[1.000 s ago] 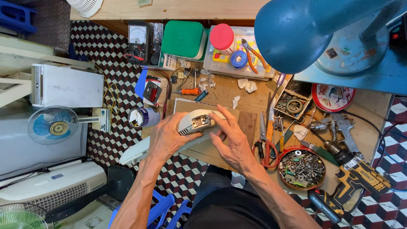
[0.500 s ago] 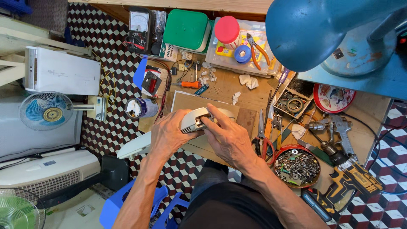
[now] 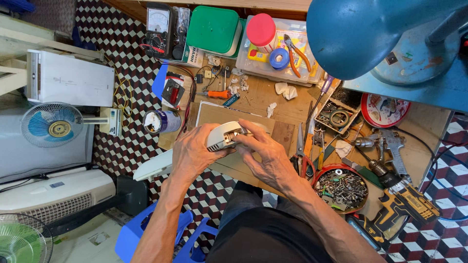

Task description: The person disassembles a white plastic appliance housing, removes screws, and uses a cordless drill to fasten screws into the housing. The person then flips the housing and manipulates a small internal component with fingers.

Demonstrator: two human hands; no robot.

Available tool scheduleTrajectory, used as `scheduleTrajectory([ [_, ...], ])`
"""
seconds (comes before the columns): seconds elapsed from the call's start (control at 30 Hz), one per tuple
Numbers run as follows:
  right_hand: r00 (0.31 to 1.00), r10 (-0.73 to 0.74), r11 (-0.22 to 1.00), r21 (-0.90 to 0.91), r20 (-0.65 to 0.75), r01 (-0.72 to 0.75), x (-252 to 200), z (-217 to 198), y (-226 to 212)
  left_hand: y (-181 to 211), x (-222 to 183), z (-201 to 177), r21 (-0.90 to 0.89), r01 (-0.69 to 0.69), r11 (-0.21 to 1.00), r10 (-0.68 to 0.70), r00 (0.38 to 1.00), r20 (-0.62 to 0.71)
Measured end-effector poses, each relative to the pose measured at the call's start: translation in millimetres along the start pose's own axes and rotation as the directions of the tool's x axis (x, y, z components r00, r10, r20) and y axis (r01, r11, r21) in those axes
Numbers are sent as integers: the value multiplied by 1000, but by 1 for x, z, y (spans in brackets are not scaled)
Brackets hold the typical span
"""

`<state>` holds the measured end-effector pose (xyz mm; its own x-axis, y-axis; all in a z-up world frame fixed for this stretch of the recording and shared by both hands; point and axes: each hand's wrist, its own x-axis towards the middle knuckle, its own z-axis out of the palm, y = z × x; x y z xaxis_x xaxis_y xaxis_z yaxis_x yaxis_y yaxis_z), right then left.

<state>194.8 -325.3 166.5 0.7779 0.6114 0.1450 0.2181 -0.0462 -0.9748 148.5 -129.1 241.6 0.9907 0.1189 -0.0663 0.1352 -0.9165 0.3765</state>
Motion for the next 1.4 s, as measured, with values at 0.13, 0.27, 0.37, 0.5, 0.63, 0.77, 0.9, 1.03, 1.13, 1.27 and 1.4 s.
scheduleTrajectory([
  [0.13, 1000, -11, 1000, -25, 2, 11, -2, 3, -2, 1, -2, 1, -5, 3, 1000, -3, 1000, -5],
  [0.27, 999, -50, 982, -185, -15, 46, -2, 5, -4, 3, -5, 1, -16, -4, 1000, 4, 1000, -17],
  [0.37, 998, -61, 973, -225, -31, 52, -4, 5, -6, 6, -10, 2, -26, 2, 1000, -3, 1000, -22],
  [0.5, 998, -46, 978, -206, -51, 35, -9, 9, -5, 6, -13, 4, -21, -5, 1000, 4, 999, -35],
  [0.63, 995, -59, 985, -169, -76, 45, -13, 13, -1, 6, -14, 4, 3, -1, 1000, 1, 1000, -24],
  [0.77, 996, -61, 988, -142, -59, 52, -15, 12, 2, 8, -16, 4, -4, 8, 1000, -8, 1000, -27],
  [0.9, 998, -54, 994, -100, -40, 50, -17, 9, 3, 9, -17, 5, -22, 14, 1000, -15, 1000, -28],
  [1.03, 999, 53, 998, 23, -10, -53, -17, 5, 0, 9, -17, 5, 4, 5, 1000, -5, 999, -32],
  [1.13, 999, 50, 995, 88, -11, -49, -18, 3, -4, 9, -18, 6, 5, 5, 1000, -5, 999, -31],
  [1.27, 989, 144, 970, 198, 19, -145, -20, 10, -9, 7, -22, 7, 0, -13, 1000, 13, 998, -55],
  [1.4, 995, 94, 984, 155, -15, -90, -20, 18, -7, 6, -23, 7, -14, -36, 999, 35, 997, -67],
])
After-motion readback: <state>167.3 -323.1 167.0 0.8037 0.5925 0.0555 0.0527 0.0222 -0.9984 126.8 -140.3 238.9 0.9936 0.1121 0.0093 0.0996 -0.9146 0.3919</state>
